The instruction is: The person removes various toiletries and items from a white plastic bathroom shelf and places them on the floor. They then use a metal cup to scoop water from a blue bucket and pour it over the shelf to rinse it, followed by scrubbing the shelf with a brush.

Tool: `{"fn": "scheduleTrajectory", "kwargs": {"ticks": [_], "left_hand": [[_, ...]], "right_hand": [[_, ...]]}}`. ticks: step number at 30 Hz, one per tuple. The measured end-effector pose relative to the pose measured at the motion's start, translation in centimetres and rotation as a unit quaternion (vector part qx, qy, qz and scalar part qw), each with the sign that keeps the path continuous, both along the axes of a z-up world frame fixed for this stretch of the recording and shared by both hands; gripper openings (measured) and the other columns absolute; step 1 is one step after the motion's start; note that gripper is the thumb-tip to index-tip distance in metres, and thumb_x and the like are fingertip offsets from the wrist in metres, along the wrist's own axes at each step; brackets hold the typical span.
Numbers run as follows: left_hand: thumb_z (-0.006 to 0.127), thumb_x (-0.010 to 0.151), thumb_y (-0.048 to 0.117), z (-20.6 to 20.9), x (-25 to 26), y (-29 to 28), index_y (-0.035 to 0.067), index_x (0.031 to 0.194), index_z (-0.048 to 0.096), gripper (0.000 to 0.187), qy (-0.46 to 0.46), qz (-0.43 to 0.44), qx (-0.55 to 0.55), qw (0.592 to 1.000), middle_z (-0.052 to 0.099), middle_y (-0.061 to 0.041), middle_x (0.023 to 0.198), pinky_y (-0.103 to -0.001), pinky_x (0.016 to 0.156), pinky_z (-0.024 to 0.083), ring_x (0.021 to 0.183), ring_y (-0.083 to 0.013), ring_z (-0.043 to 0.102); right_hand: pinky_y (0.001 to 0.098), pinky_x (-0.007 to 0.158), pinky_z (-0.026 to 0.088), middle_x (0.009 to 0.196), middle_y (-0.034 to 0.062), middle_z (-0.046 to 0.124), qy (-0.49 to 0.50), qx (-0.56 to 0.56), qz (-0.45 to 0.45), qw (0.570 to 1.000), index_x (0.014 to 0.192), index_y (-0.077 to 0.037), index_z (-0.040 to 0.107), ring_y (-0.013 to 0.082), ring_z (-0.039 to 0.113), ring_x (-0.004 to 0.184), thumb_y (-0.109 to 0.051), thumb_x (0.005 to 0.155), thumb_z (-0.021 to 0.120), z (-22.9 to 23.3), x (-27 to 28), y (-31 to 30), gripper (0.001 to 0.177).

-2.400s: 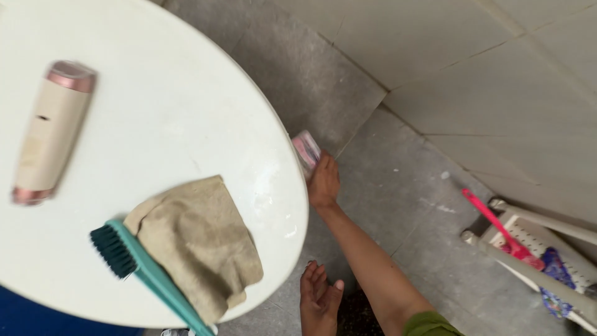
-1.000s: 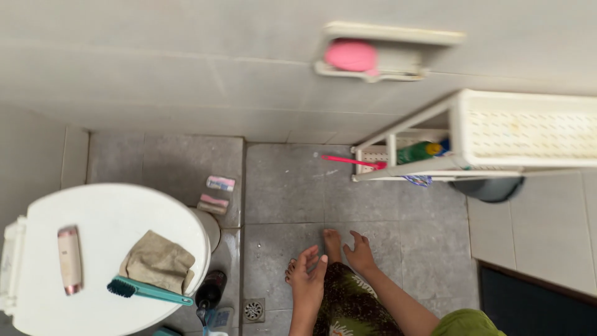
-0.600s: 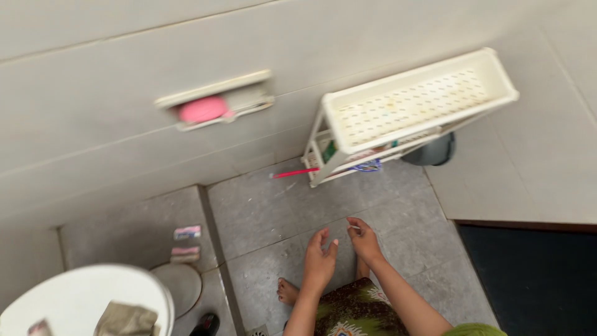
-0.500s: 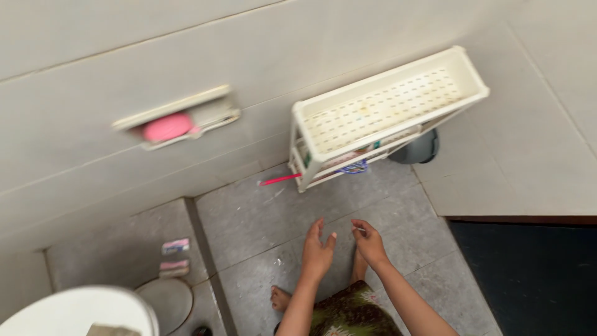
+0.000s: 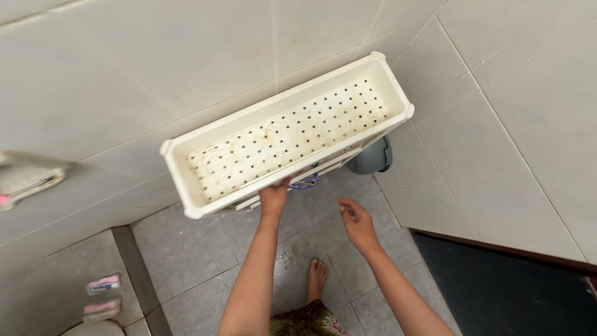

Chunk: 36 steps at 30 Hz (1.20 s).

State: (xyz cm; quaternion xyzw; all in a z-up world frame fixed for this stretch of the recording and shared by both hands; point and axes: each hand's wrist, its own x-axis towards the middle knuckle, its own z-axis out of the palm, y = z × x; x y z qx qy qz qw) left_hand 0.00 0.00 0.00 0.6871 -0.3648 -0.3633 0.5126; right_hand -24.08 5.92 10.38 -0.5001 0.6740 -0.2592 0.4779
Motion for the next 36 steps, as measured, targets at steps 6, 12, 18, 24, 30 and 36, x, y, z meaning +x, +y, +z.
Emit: {"fn": "scheduleTrajectory", "kwargs": {"ticks": [6,12,18,24,30,36], "left_hand": [[0.065,0.095,0.02,-5.8,0.4,-1.3,0.004,0.139,0.058,0.047,0.002,0.022,0.116,0.993,0.062,-0.016,0.142,-0.038,0.113,0.043,0.133,-0.0285,0.056],[0.05,0.103,0.042,-8.7,1.4,-2.2,0.012,0.156,0.041,0.062,-0.182,-0.088,0.082,0.976,0.042,-0.011,0.163,-0.043,0.122,0.032,0.15,-0.0301,0.039],[0.052,0.101,0.036,-6.7,0.7,-4.2,0.011,0.146,0.05,0.051,-0.224,-0.137,0.048,0.964,0.05,-0.012,0.151,-0.044,0.115,0.037,0.139,-0.0307,0.047],[0.055,0.099,0.03,-3.4,-2.5,-7.4,0.011,0.136,0.058,0.041,-0.203,-0.139,0.04,0.968,0.059,-0.012,0.139,-0.045,0.107,0.042,0.129,-0.0314,0.054],[0.058,0.098,0.024,0.1,-4.3,-5.3,0.01,0.126,0.067,0.033,-0.228,-0.127,0.101,0.96,0.067,-0.013,0.127,-0.046,0.1,0.046,0.118,-0.032,0.062],[0.064,0.088,0.015,3.9,-5.4,-2.2,0.01,0.108,0.077,0.024,-0.5,-0.192,0.084,0.84,0.076,-0.013,0.105,-0.048,0.08,0.051,0.093,-0.0324,0.071]], "right_hand": [[0.0352,0.091,0.055,0.128,0.0084,0.07,-0.01,0.013,0.031,0.999,0.13,-0.011,0.066,0.0211,0.067,0.113,-0.019,0.098,0.061,-1.2,-0.4,-6.4,0.034],[0.0371,0.088,0.055,0.127,0.0109,0.069,-0.145,0.049,-0.012,0.988,0.132,-0.004,0.063,0.0238,0.067,0.108,-0.01,0.094,0.057,-3.7,2.1,-10.8,0.039],[0.047,0.094,0.061,0.129,0.0174,0.064,-0.421,0.176,-0.072,0.887,0.135,0.003,0.053,0.0275,0.067,0.115,-0.012,0.091,0.058,2.8,2.6,-12.9,0.047],[0.0476,0.095,0.061,0.128,0.0195,0.065,-0.396,0.223,-0.038,0.89,0.135,0.003,0.048,0.031,0.07,0.113,-0.034,0.09,0.068,7.0,4.5,-13.2,0.061],[0.0448,0.097,0.062,0.124,0.0191,0.067,-0.405,0.198,-0.048,0.891,0.131,0.006,0.054,0.0288,0.07,0.111,-0.034,0.092,0.069,7.0,4.9,-12.8,0.058],[0.0357,0.081,0.063,0.105,0.0109,0.069,-0.337,0.206,-0.081,0.915,0.123,0.003,0.064,0.0181,0.069,0.091,-0.031,0.088,0.076,6.7,4.8,-12.8,0.051]]}}
